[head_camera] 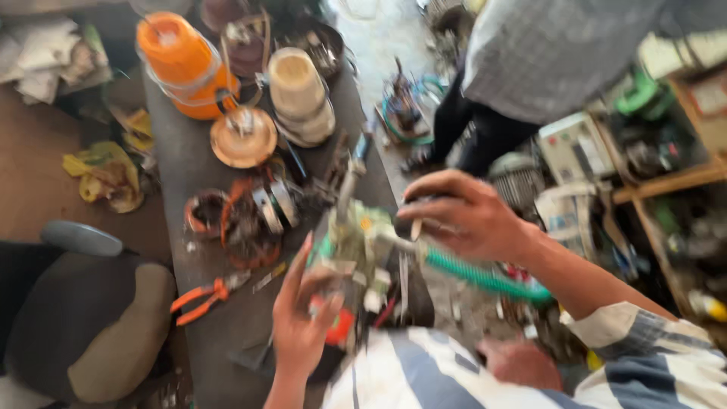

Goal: The person works on a small electric water pump on a cluttered workbench. They use pliers and a wrench to loosen and remove a cylindrical component from the pump, retrieve a replacement part from a shelf, fit it onto the pump, and tighten the fittings by hand and with tools.

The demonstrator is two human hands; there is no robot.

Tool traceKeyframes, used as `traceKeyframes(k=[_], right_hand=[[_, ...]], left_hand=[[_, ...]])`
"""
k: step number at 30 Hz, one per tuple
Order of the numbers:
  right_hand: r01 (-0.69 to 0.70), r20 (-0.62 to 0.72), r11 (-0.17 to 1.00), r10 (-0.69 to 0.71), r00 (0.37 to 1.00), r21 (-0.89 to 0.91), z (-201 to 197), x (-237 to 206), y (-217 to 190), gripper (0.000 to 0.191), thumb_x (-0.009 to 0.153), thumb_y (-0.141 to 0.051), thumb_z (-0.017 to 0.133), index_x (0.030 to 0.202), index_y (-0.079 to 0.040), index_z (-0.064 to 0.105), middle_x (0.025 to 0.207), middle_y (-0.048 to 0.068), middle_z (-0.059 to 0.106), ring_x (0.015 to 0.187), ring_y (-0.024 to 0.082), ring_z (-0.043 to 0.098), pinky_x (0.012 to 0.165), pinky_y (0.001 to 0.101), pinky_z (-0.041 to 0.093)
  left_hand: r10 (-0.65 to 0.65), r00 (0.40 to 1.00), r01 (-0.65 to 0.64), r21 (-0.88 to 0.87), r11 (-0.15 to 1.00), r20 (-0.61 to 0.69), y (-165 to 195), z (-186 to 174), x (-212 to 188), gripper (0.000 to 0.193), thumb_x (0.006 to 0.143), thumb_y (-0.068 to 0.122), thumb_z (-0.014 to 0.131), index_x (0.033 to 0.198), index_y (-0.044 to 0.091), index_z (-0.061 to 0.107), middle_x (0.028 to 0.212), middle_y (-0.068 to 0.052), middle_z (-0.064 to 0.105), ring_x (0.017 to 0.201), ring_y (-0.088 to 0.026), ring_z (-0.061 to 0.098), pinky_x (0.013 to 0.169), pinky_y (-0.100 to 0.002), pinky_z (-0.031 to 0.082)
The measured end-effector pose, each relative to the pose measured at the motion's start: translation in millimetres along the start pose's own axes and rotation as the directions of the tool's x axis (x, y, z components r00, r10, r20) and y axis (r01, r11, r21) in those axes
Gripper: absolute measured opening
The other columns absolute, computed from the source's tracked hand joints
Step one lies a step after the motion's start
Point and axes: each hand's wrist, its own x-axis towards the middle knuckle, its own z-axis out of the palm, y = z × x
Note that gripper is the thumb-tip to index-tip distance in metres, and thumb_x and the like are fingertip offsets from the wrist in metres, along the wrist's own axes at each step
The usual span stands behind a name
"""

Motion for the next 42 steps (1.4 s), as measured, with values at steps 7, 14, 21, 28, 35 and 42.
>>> traceKeyframes(k=[7,14,21,28,35,42], right_hand=[[0.102,-0.027,0.976,-0.109,0.994,-0.192,65,-75,-138,0.039,0.082,-0.009,0.079,0.120,-0.018,0.073,0.122,0.010,0.061,0.110,0.031,0.066,0.097,0.0413,0.056],[-0.477,-0.155,0.826,0.536,0.830,0.300,105,-116,-220,0.036,0.089,0.000,0.073,0.124,-0.009,0.070,0.121,0.010,0.071,0.107,0.023,0.074,0.092,0.0306,0.060],[-0.484,-0.153,0.853,0.514,0.844,0.196,114,-117,-269,0.026,0.085,-0.005,0.082,0.110,-0.005,0.075,0.115,0.009,0.075,0.091,0.017,0.077,0.079,0.0280,0.061],[-0.553,-0.023,0.773,0.587,0.809,0.311,110,-139,-299,0.013,0.087,-0.006,0.078,0.100,-0.003,0.074,0.113,0.007,0.074,0.088,0.015,0.078,0.074,0.0275,0.063],[-0.525,0.144,0.809,0.505,0.851,0.264,142,-165,-300,0.016,0.091,-0.010,0.073,0.099,0.000,0.064,0.112,0.010,0.063,0.089,0.020,0.073,0.079,0.0307,0.062],[-0.320,-0.148,0.942,0.304,0.941,-0.097,190,-174,-327,0.019,0.085,-0.009,0.077,0.098,-0.005,0.064,0.110,0.009,0.064,0.095,0.026,0.069,0.081,0.0364,0.058]], left_hand=[[0.021,0.961,0.070,-0.315,0.946,0.274,29,29,-58,0.091,0.094,0.003,0.078,0.168,0.002,0.025,0.115,-0.010,0.069,0.112,-0.017,0.064,0.104,-0.032,0.049],[0.117,0.958,-0.101,-0.076,0.992,0.261,15,6,-132,0.084,0.094,-0.004,0.073,0.165,0.003,0.030,0.108,-0.007,0.073,0.103,-0.015,0.070,0.103,-0.031,0.054],[0.290,0.940,-0.328,0.239,0.914,0.179,17,7,-183,0.073,0.091,-0.001,0.076,0.156,0.002,0.042,0.109,-0.011,0.076,0.104,-0.019,0.076,0.098,-0.031,0.058],[0.471,0.861,-0.500,0.496,0.710,0.194,24,15,-231,0.069,0.092,0.001,0.077,0.154,0.001,0.045,0.111,-0.012,0.076,0.108,-0.031,0.074,0.099,-0.041,0.057],[0.446,0.865,-0.482,0.625,0.614,0.228,-2,5,-274,0.066,0.093,0.003,0.075,0.153,0.001,0.046,0.106,-0.010,0.076,0.093,-0.029,0.073,0.091,-0.041,0.058],[0.307,0.929,-0.365,0.640,0.676,0.206,-4,-31,-277,0.069,0.092,0.005,0.074,0.154,0.001,0.044,0.105,-0.012,0.077,0.091,-0.028,0.075,0.081,-0.037,0.057]])
